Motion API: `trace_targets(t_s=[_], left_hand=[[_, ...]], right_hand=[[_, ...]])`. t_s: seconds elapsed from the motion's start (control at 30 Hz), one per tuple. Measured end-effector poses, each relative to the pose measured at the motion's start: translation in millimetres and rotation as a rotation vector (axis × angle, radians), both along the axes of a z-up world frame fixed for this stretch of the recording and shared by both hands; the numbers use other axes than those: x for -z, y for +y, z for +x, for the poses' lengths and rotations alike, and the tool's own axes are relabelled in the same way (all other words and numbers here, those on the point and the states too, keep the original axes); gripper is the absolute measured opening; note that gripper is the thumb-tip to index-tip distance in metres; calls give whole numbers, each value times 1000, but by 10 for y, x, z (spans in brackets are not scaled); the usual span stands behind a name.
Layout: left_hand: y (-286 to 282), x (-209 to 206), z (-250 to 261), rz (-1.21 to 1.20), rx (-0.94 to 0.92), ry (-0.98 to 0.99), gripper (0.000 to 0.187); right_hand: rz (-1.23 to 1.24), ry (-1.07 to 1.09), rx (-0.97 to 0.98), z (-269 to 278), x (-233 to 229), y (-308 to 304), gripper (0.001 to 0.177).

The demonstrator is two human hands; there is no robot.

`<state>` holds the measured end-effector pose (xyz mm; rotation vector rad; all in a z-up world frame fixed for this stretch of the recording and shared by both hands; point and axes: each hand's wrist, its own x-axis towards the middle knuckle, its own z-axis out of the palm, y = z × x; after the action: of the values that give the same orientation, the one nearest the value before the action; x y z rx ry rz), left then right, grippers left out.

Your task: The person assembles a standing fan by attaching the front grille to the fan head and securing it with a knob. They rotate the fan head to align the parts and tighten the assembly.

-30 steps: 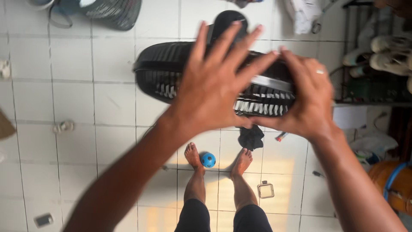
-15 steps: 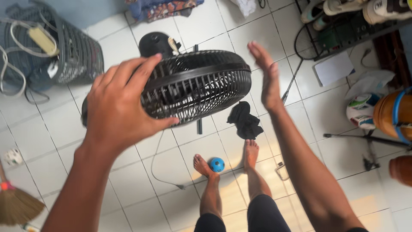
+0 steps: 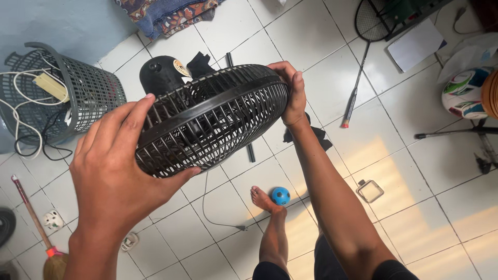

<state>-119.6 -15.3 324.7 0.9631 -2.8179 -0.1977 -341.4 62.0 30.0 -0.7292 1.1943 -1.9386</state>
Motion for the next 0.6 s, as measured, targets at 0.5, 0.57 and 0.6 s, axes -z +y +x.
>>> trace_targets(t_s=[0.5,0.57,0.6], left_hand=[[-93,-32,1,10,-41,-32,104],[-163,-26,39,44,-44,-35,105],[-203,-29,69,59,-46,-34,106]], right_hand=[[235,-795,-78,223,998,-84,111],[191,-798,-69,262,1128,-115,115],[167,-796,-65,263,1128,-149,117]])
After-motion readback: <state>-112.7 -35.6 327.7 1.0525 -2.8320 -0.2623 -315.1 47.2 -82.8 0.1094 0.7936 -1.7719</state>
